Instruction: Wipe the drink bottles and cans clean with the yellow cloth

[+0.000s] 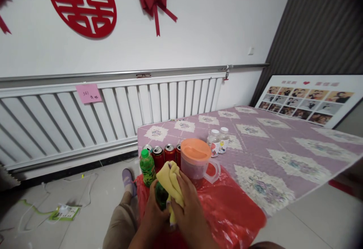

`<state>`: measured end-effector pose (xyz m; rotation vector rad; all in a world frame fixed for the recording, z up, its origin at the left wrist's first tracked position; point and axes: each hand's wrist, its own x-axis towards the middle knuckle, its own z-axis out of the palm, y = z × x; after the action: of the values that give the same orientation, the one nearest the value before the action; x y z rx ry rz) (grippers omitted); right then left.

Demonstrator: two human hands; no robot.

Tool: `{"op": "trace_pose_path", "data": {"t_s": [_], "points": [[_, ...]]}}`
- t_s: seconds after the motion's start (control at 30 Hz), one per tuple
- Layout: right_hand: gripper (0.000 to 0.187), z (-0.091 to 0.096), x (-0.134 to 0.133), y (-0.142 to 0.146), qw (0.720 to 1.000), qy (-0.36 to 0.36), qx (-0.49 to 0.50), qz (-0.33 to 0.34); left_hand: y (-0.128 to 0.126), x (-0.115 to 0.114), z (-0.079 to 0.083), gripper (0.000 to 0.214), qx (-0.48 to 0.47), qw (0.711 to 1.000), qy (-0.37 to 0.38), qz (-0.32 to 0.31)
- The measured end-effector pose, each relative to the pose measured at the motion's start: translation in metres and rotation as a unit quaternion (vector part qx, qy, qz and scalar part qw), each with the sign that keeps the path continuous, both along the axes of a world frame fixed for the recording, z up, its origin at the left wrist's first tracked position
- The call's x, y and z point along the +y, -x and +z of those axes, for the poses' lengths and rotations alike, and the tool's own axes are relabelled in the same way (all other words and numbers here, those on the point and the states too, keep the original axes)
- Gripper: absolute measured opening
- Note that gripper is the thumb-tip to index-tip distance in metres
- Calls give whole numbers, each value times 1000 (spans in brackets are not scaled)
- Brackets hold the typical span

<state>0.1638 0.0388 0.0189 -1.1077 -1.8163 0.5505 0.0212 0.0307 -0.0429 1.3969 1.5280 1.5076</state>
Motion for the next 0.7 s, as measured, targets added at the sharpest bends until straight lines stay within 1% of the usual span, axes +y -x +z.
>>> {"op": "trace_pose_path", "data": {"t_s": [0.07,0.17,0.3,0.37,0.47,0.6,0.7], "points": [[67,-13,1,0,999,28,4,-21,0,0,1,75,-6,1000,10,-8],[62,-27,0,-6,997,72,11,-22,0,0,3,77,-13,1000,17,-11],[54,-34,-3,-11,992,127,28,-7,0,-1,3,76,-1,1000,10,-4],[54,-31,-4,-11,989,138,44,-7,0,-1,3,76,-5,1000,3,0],[56,-19,-5,-10,985,146,88,-19,0,-2,6,75,-20,1000,3,-9],[66,0,-10,-5,978,153,139,-24,-1,-5,10,79,-54,998,-1,-30],[74,5,-14,-3,977,156,145,-8,0,-9,11,72,-99,994,5,-38]]}}
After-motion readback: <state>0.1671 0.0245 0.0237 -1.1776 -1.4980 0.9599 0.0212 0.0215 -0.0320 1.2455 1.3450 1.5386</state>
